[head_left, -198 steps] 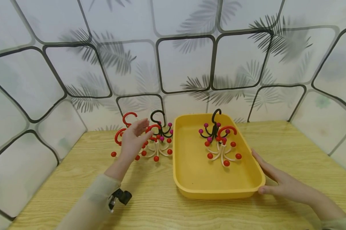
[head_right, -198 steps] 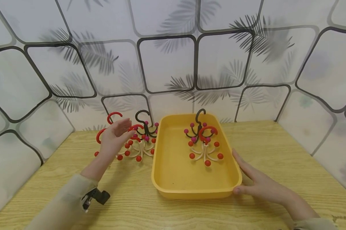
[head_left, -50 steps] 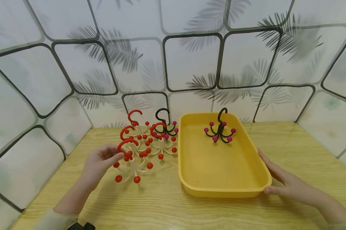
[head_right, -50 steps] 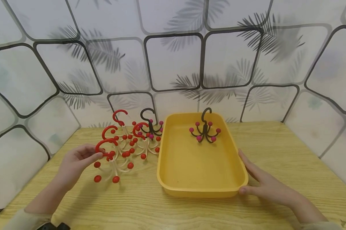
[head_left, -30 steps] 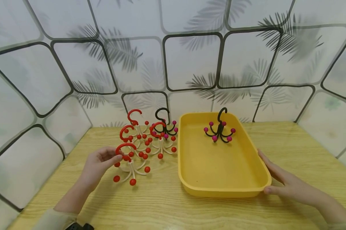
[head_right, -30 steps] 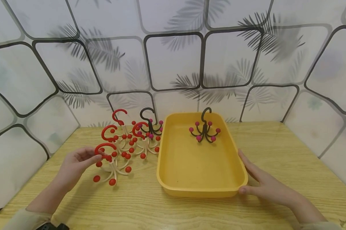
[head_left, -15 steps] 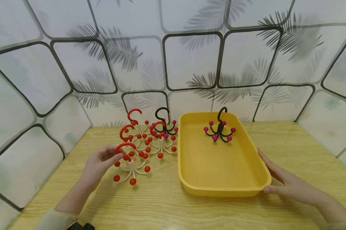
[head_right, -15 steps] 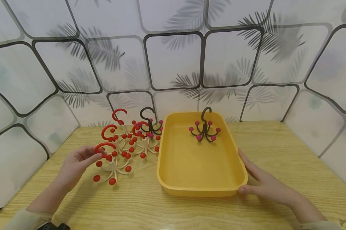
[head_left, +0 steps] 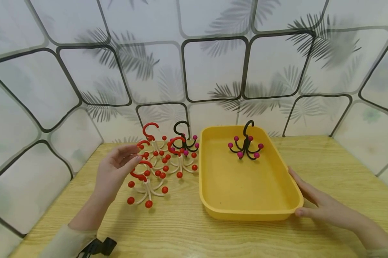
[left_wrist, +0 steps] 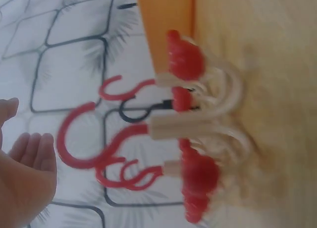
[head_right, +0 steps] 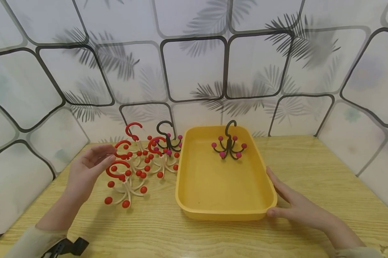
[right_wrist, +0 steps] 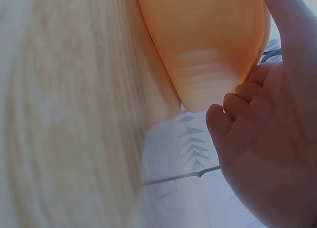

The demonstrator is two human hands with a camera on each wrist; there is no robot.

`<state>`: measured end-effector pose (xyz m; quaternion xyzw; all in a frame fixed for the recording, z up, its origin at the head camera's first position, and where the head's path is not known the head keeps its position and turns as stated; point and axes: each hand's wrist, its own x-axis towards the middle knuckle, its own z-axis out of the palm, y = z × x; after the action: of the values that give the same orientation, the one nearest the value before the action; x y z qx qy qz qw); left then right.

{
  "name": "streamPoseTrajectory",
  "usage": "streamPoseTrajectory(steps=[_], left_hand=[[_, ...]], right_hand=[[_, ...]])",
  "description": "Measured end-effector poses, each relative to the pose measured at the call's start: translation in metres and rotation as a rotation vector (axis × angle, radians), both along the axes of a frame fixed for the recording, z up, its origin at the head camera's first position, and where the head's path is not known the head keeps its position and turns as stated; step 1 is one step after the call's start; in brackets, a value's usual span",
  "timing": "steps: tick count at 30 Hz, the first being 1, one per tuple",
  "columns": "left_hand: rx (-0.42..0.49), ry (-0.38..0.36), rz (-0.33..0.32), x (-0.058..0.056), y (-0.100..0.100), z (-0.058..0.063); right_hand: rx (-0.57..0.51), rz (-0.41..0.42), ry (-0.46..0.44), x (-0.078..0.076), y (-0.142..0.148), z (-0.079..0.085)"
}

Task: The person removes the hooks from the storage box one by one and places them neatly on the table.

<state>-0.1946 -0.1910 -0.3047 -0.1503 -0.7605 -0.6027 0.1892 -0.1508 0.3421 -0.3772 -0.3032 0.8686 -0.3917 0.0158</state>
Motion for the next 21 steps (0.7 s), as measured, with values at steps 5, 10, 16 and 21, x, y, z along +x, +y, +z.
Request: streamPoseTrajectory(steps=[5,10,16,21], left_hand=[[0.103,0.065,-0.059,-0.002,0.026,0.018],[0.168,0.061,-0.177,-0.007,0.059,0.028],[0.158,-0.05,-0.262,-0.016,0.101,0.031],[0.099,-0.105,-0.319,-0.027,0.133,0.028]], right_hand=[[-0.011,0.013,-0.005,-0.001,0.001,-0.001],[-0.021,0.018,-0.001,-0.002,0.001,-0.001],[-0.019,0.013,0.006,-0.001,0.0,-0.001],[-0.026,0.025,0.002,-0.001,-0.001,-0.001]])
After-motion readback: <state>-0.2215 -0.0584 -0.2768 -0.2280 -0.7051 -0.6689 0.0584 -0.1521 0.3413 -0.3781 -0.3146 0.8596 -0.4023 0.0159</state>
